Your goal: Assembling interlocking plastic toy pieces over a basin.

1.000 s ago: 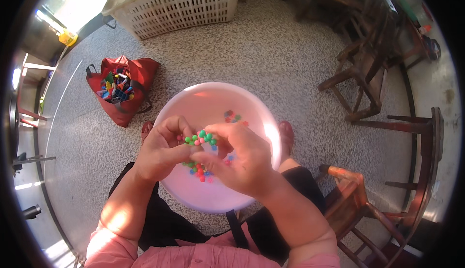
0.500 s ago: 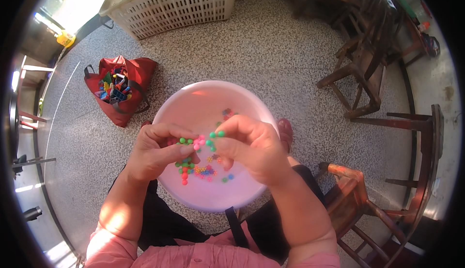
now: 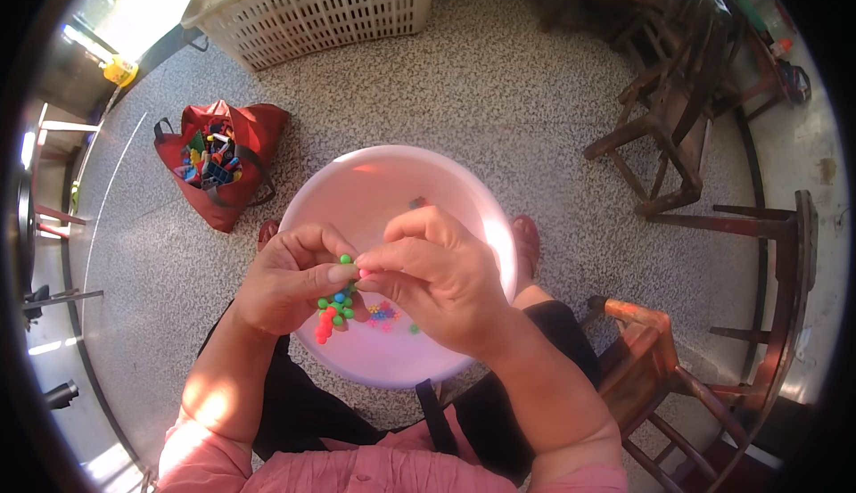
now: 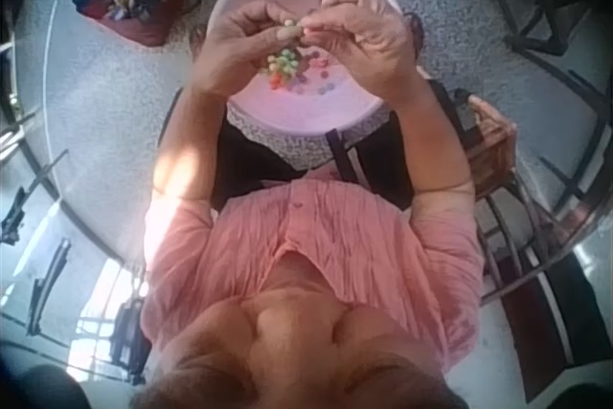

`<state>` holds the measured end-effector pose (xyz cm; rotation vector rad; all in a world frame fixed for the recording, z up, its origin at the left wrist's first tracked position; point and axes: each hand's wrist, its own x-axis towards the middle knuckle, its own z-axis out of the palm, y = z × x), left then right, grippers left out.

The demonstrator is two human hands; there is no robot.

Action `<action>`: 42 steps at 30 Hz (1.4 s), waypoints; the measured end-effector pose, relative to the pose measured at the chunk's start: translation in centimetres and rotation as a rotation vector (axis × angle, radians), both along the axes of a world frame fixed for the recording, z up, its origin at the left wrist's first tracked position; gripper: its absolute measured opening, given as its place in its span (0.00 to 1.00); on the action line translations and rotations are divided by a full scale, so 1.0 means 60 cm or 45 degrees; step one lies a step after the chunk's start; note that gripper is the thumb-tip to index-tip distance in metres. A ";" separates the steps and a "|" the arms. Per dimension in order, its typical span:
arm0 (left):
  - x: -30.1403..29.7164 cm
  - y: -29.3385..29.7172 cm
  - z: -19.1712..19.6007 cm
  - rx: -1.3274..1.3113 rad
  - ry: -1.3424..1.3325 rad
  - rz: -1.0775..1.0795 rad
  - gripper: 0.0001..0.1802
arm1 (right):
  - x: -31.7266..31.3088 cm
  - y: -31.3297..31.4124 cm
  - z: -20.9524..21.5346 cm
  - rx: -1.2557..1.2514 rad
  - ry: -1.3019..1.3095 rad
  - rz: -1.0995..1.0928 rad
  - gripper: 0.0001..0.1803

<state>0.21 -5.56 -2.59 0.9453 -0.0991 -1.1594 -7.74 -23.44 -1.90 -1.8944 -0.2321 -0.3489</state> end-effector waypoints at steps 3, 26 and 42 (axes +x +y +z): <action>0.002 0.004 -0.005 0.010 -0.017 -0.035 0.07 | 0.000 0.001 0.000 0.026 -0.016 0.028 0.05; 0.007 0.004 0.002 0.149 -0.014 -0.163 0.19 | 0.000 0.001 -0.005 0.351 0.529 0.096 0.09; 0.001 0.011 0.000 -0.190 0.160 -0.094 0.18 | -0.006 -0.010 -0.021 1.216 0.715 0.134 0.06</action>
